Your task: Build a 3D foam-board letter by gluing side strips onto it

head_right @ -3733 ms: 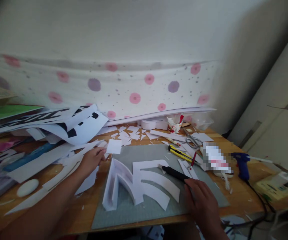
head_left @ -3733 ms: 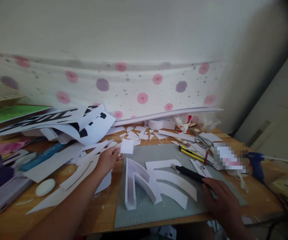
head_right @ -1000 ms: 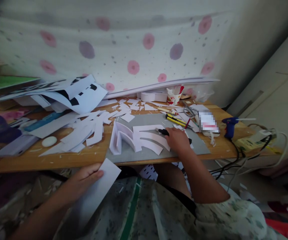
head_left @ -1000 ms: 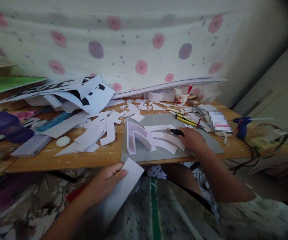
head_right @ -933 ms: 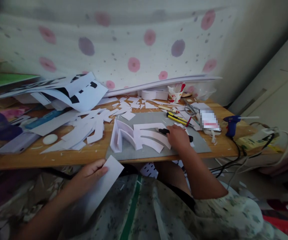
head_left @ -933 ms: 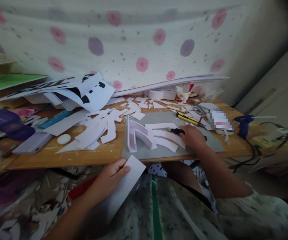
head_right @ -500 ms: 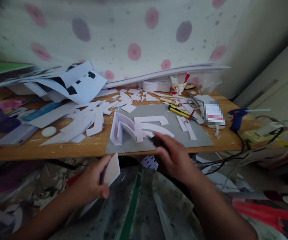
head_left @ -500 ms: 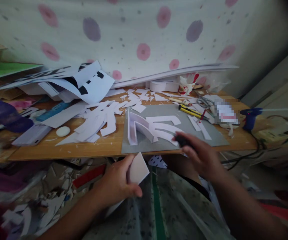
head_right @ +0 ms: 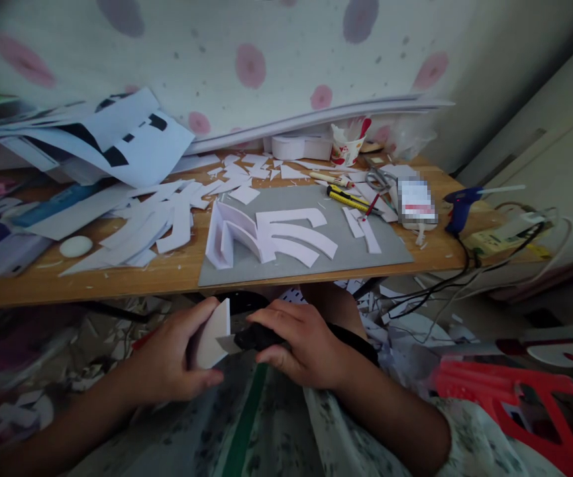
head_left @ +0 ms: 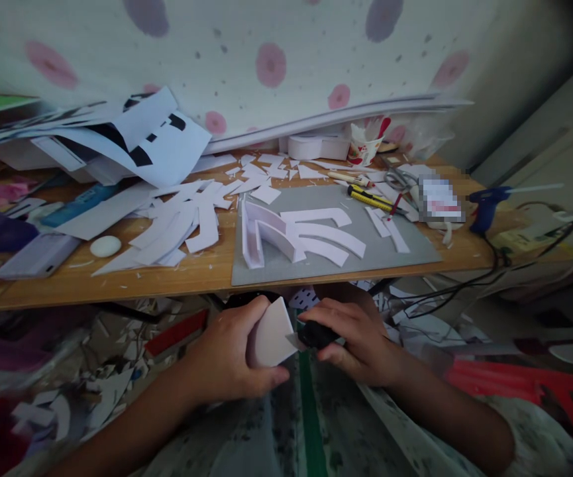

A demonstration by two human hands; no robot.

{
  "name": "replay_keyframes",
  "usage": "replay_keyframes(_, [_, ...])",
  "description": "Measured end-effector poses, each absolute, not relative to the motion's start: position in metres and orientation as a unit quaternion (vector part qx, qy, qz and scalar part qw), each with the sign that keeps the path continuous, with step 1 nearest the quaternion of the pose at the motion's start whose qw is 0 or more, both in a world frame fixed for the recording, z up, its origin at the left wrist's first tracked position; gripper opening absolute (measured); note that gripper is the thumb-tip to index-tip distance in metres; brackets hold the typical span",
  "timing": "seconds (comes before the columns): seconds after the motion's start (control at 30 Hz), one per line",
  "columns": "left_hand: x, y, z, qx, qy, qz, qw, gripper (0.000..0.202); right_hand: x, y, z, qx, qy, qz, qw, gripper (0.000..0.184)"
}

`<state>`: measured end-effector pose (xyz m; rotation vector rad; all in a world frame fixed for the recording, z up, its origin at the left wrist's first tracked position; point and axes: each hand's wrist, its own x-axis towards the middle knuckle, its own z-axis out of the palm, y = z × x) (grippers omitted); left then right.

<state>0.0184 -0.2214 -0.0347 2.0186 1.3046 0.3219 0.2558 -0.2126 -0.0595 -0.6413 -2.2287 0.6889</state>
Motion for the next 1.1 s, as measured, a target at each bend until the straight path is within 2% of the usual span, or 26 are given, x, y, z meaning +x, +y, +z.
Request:
replay_keyframes(0.2, [0.022, -0.224, -0.032, 0.774, 0.502, 0.105, 0.371, 0.044, 0.256, -0.21, -0.066, -0.269, -0.854, 0.262, 0.36, 0.04])
replay_keyframes(0.47, [0.023, -0.223, -0.031, 0.782, 0.492, 0.107, 0.366, 0.043, 0.256, -0.214, -0.062, -0.254, -0.857, 0.276, 0.352, 0.045])
replay_keyframes(0.9, [0.024, -0.224, -0.034, 0.803, 0.477, 0.103, 0.343, 0.044, 0.253, -0.209, -0.07, -0.276, -0.843, 0.279, 0.367, 0.04])
replay_keyframes(1.1, [0.023, -0.223, -0.034, 0.799, 0.465, 0.101, 0.368, 0.045, 0.252, -0.209, -0.071, -0.276, -0.84, 0.291, 0.365, 0.039])
